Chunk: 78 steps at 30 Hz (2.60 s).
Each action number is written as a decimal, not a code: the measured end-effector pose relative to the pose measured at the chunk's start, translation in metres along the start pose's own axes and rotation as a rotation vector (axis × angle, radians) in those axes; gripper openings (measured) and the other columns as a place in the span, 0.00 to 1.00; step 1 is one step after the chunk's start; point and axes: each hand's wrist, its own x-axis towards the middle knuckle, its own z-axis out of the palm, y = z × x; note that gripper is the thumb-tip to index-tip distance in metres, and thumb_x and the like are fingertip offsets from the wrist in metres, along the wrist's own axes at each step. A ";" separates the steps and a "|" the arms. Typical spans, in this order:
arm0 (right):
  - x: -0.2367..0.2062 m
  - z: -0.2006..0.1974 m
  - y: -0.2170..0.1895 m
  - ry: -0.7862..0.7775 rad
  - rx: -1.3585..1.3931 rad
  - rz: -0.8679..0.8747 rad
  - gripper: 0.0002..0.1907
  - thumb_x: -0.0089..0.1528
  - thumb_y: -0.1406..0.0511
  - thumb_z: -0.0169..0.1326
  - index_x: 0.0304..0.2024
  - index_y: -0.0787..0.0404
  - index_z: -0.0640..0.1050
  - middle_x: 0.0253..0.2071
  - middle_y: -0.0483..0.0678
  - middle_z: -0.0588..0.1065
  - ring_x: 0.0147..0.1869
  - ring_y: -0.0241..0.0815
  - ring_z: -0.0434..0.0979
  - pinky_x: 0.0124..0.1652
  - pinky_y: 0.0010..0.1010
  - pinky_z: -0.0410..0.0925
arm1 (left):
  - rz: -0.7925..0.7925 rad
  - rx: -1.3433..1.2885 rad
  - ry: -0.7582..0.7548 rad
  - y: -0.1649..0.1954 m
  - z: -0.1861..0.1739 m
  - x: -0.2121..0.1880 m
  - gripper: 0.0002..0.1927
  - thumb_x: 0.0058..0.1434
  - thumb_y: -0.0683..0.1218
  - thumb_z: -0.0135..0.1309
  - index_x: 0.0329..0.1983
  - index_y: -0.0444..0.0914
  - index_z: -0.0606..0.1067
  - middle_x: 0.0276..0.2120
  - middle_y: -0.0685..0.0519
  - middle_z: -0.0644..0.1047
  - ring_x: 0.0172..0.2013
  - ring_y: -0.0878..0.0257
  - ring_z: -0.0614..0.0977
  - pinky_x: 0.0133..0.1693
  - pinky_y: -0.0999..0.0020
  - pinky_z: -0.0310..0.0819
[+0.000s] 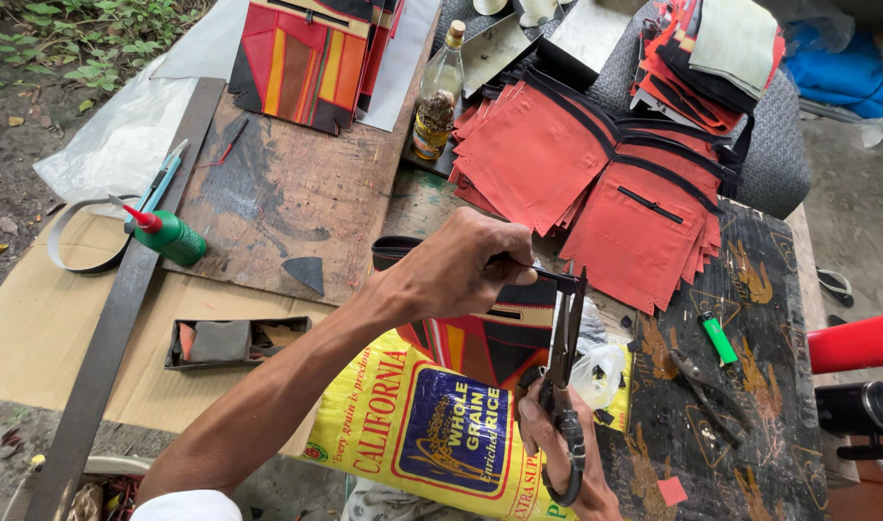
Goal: The person assembles zippered pouches at an outdoor work table. They align and fold the fabric pieces together, work the zipper along the edge, and use scissors to trim excess fabric from the pouch edges, handling the pieces one at a time and setting trimmed pouches with a stack of finished ones.
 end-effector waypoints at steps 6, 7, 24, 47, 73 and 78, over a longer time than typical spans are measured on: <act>0.000 0.002 0.002 0.057 -0.025 0.028 0.18 0.63 0.54 0.51 0.33 0.63 0.70 0.14 0.44 0.64 0.18 0.35 0.63 0.23 0.30 0.59 | -0.012 -0.005 -0.001 0.000 0.000 0.000 0.08 0.56 0.34 0.61 0.31 0.32 0.72 0.20 0.47 0.75 0.23 0.67 0.77 0.27 0.66 0.72; 0.000 0.002 0.002 0.068 -0.023 0.034 0.18 0.63 0.54 0.51 0.33 0.63 0.70 0.14 0.45 0.64 0.18 0.35 0.64 0.22 0.30 0.59 | -0.017 -0.012 -0.003 0.000 0.000 -0.001 0.08 0.56 0.33 0.61 0.32 0.32 0.72 0.21 0.47 0.75 0.23 0.67 0.78 0.27 0.67 0.73; 0.001 0.000 0.029 0.134 0.054 0.036 0.18 0.64 0.58 0.53 0.27 0.65 0.69 0.12 0.43 0.65 0.11 0.32 0.62 0.13 0.27 0.56 | 0.008 -0.018 0.007 -0.005 0.003 -0.001 0.07 0.56 0.33 0.61 0.32 0.32 0.73 0.23 0.47 0.77 0.25 0.65 0.82 0.28 0.67 0.74; 0.049 -0.093 0.049 0.465 -0.704 -0.071 0.18 0.55 0.57 0.70 0.30 0.63 0.78 0.18 0.48 0.69 0.22 0.34 0.63 0.24 0.33 0.61 | -0.079 0.426 -0.106 -0.012 0.054 0.031 0.07 0.46 0.39 0.54 0.28 0.32 0.70 0.22 0.38 0.75 0.27 0.36 0.77 0.30 0.41 0.71; 0.073 -0.121 0.071 0.255 -0.658 -0.451 0.10 0.61 0.74 0.55 0.46 0.63 0.77 0.47 0.53 0.78 0.49 0.53 0.82 0.49 0.40 0.73 | -0.665 0.491 -0.121 -0.172 0.137 -0.052 0.24 0.51 0.51 0.68 0.45 0.33 0.76 0.48 0.38 0.72 0.52 0.44 0.72 0.54 0.50 0.64; 0.124 -0.112 0.090 -0.041 -1.064 -0.277 0.19 0.53 0.78 0.51 0.46 0.63 0.76 0.43 0.56 0.74 0.52 0.59 0.75 0.52 0.45 0.69 | -0.508 0.244 -0.039 -0.184 0.127 -0.046 0.13 0.53 0.40 0.62 0.41 0.32 0.78 0.39 0.38 0.77 0.44 0.42 0.78 0.46 0.52 0.72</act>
